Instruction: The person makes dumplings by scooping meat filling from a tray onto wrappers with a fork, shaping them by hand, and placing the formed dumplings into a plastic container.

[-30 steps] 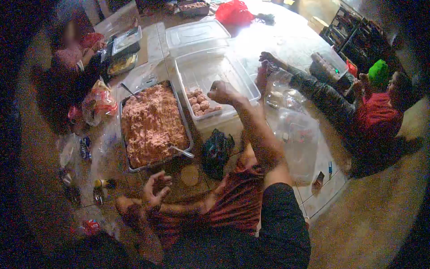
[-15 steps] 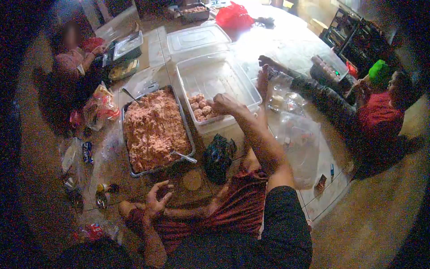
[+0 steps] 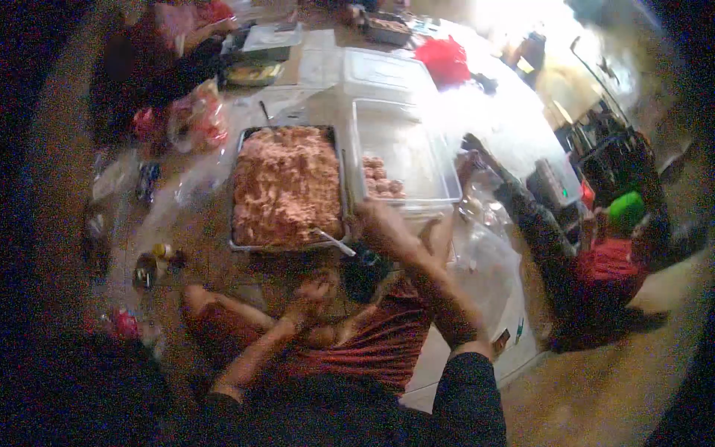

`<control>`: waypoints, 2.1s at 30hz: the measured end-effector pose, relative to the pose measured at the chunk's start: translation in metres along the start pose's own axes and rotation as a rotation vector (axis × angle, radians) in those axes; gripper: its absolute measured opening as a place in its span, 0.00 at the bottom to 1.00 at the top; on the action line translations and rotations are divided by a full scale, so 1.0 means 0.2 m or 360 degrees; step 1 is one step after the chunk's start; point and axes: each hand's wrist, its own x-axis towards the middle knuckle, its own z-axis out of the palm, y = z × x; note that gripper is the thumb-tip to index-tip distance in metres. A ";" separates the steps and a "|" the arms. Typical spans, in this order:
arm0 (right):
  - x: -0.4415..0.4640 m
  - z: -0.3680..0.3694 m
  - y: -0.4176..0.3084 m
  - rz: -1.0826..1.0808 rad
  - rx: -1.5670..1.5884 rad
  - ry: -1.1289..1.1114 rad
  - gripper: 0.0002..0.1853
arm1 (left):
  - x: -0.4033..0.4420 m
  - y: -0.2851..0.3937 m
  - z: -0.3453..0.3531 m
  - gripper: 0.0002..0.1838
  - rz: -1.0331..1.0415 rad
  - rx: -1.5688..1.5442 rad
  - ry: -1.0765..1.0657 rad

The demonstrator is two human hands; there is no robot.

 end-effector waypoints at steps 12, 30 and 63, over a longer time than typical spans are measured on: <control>0.05 0.11 -0.23 -0.0101 -0.0630 -0.0144 0.08 | 0.00 -0.14 0.11 0.12 0.0129 -0.0454 0.0552; -0.11 0.58 0.21 -0.0345 -0.0625 0.0771 0.12 | 0.03 -0.15 0.08 0.12 0.0025 -0.0668 0.0562; -0.05 0.31 0.13 0.0353 0.0879 0.0046 0.15 | -0.06 -0.13 -0.34 0.14 -0.0621 -0.2182 0.0632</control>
